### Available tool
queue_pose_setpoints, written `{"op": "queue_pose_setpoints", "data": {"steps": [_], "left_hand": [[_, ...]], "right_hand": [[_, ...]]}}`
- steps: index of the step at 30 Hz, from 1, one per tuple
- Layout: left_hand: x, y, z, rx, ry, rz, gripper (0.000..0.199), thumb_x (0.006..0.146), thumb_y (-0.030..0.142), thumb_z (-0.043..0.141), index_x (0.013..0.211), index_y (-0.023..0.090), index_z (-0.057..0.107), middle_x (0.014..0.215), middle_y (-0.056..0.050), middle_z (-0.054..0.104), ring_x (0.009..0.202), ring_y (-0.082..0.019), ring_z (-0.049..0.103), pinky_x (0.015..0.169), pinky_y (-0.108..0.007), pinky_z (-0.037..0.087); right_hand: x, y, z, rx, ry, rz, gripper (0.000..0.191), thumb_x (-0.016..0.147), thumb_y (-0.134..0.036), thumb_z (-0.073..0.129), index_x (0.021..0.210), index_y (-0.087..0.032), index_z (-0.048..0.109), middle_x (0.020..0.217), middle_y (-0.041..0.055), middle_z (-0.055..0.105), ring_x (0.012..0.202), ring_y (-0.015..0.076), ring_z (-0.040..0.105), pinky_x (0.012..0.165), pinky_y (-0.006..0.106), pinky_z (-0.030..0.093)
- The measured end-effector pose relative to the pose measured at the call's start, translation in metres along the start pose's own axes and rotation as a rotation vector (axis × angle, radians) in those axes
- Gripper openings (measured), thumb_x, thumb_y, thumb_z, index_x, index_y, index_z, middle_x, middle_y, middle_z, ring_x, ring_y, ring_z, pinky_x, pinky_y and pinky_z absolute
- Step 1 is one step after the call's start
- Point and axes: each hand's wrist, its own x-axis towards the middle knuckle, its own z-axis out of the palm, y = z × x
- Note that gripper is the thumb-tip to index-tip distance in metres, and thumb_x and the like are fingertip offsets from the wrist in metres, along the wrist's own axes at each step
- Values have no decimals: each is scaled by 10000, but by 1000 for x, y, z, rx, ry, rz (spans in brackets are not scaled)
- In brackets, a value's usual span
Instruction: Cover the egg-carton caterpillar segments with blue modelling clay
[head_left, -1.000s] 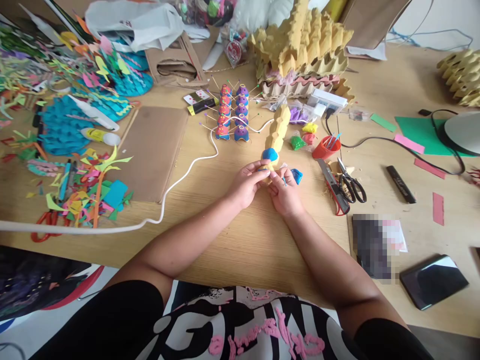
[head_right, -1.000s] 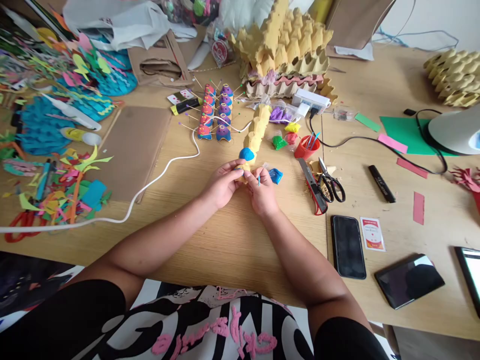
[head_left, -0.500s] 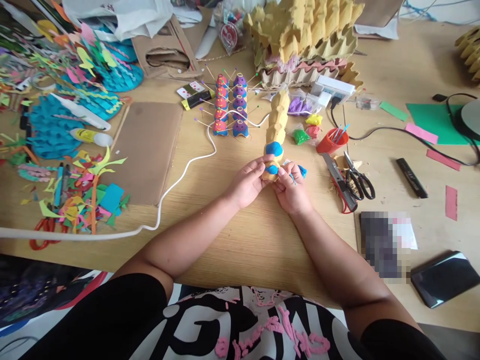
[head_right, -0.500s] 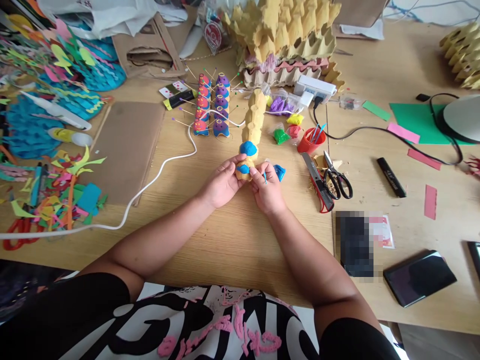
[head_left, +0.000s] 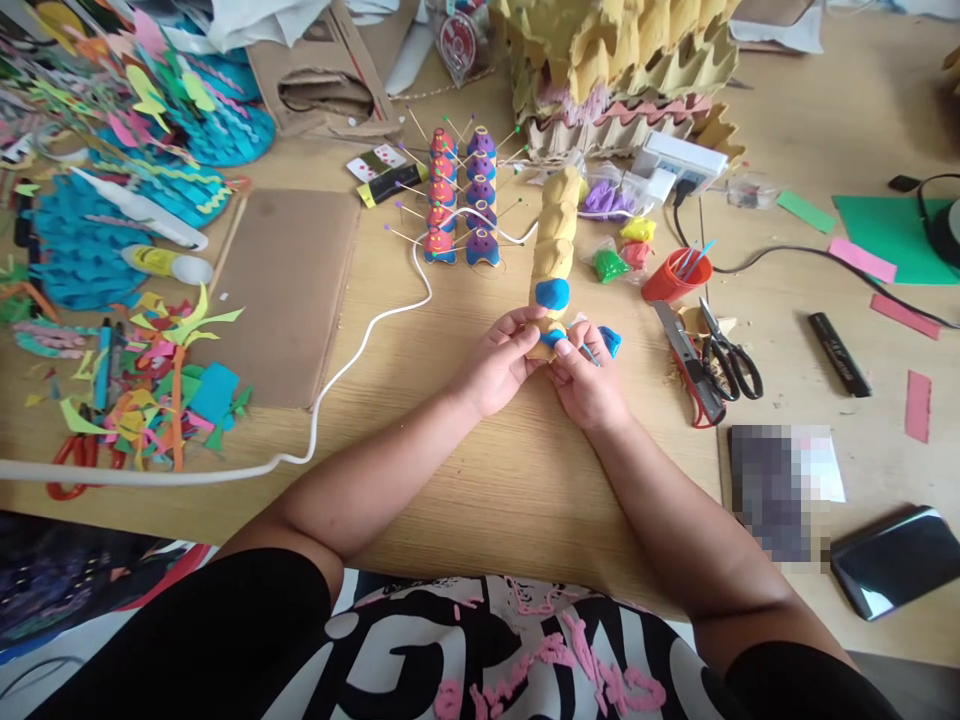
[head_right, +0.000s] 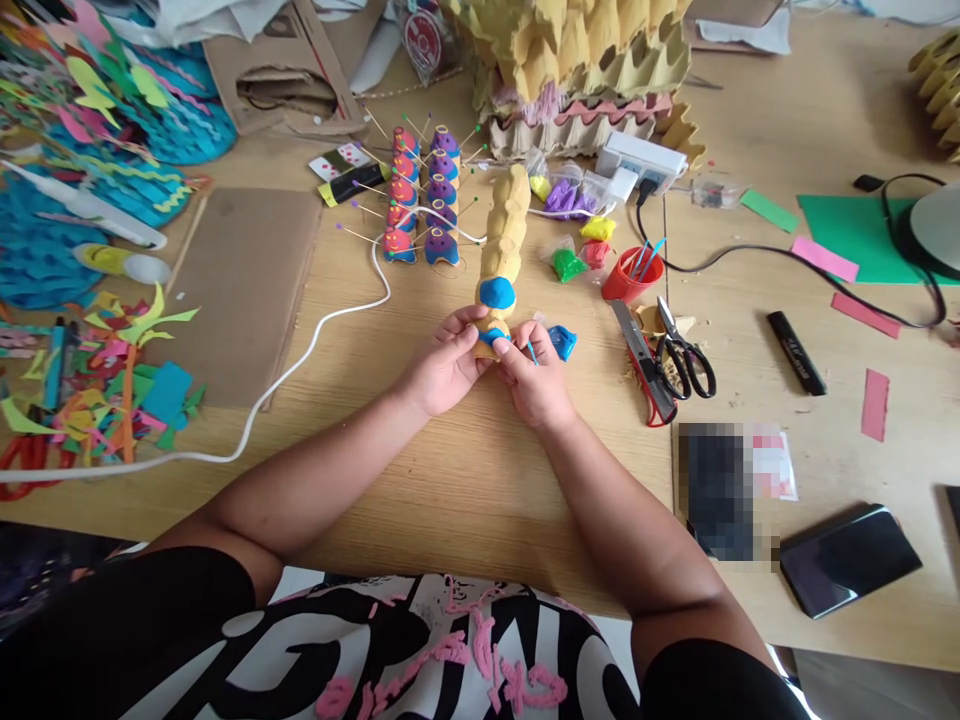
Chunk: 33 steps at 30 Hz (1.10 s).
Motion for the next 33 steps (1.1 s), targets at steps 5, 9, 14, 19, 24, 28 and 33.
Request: {"op": "queue_pose_setpoints", "data": {"steps": [5,9,14,19,24,28,33], "left_hand": [[0,-2,1,7,7,11,281,874,305,963,1058,246,758,1027,25,814,948,-121,763,844,-246,570],[1,-5,-2,-4,-6,51,378,772,296,1036,1036,248,770,1029,25,814,972,-126,763,843,-249,574],[0,-6,-2,24,38,45,359,788,283,1022,1026,252,754,1013,16,804,971,-145,758,881,-288,574],[-1,-4,-2,23,16,26,412,795,359,1022,1087,254,749,1086,0,820,1042,-167,775,962,-316,584],[-1,-4,-2,35,21,27,483,729,302,1055,1093,251,741,1023,15,813,970,-151,765,943,-317,564],[-1,-5,-1,-3,27,47,452,736,299,1047,1053,244,731,986,27,804,929,-141,753,884,-304,560],[0,-5,0,-46,53,21,314,833,253,969,1040,255,734,944,32,773,929,-145,748,854,-300,564]], "right_hand": [[0,1,0,-25,25,-24,763,646,-553,1081,786,-259,391,659,-114,397,555,78,266,521,269,229],[0,1,0,-37,25,-30,758,651,-571,1077,784,-263,398,669,-103,397,557,85,265,519,284,227],[0,2,0,-82,32,-44,751,688,-614,1053,790,-266,395,694,-85,379,567,94,269,515,301,227],[0,2,-1,-100,38,-81,754,703,-605,1050,795,-261,384,706,-85,344,580,94,287,518,296,238],[0,1,1,-136,37,-98,723,704,-566,1057,778,-260,406,732,-70,366,645,117,330,556,297,279],[-1,1,2,-146,41,-102,708,702,-544,1065,774,-260,420,738,-63,375,676,127,354,577,294,314],[-1,2,2,-161,51,-96,713,723,-560,1054,783,-257,412,754,-61,383,658,119,332,565,303,301]]}}
